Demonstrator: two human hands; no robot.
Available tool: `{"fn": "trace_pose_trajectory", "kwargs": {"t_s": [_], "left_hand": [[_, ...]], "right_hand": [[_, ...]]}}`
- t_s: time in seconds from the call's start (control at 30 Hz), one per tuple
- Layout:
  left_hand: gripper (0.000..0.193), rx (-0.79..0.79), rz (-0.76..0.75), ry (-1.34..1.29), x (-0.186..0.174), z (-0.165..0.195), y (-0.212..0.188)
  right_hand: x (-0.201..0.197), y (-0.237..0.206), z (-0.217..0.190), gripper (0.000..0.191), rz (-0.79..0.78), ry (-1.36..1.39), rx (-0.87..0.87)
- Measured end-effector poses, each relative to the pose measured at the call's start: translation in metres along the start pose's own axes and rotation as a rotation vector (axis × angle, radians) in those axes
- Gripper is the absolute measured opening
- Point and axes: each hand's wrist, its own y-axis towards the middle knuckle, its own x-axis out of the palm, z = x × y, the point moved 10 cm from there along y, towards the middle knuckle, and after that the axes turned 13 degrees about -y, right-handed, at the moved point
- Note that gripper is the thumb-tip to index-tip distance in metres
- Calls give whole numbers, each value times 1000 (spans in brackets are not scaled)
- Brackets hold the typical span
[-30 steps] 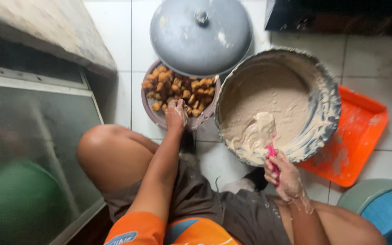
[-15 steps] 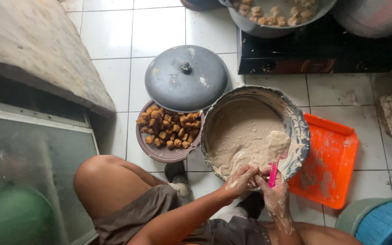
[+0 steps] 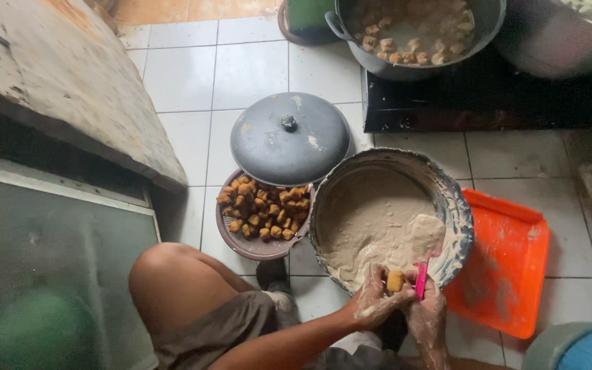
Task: The person sits on the floor coating fried food pieces with batter. They pick pieces one at a time from a colander, spread batter over each piece with a spatula, and place the coated pieces onto an orange tray and into a pot of batter-coated pieces.
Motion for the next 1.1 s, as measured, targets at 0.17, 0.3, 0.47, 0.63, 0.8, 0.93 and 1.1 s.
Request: {"fn": "trace_pose_trajectory", "kwargs": {"t_s": [0.17, 0.3, 0.47, 0.63, 0.8, 0.93, 1.1], "left_hand": [[43, 57, 87, 54, -18, 35, 5], [27, 79, -2, 236, -20, 49, 6], [36, -171, -19, 11, -24, 17, 8], [35, -292, -68, -262, -13, -23, 9], [23, -433, -17, -682, -6, -59, 12], [20, -268, 276, -695, -43, -54, 39], [29, -140, 324, -435, -53, -16, 53]], "right_hand": [[3, 2, 3, 19, 32, -52, -47], [3, -4, 1, 26, 40, 190, -118], [11, -9, 6, 26, -40, 539, 100], [8, -13, -15, 23, -62, 480, 129], [-4, -16, -4, 31, 15, 165, 200], [3, -18, -13, 45, -165, 538, 62], [10, -25, -12, 49, -258, 573, 98]]}}
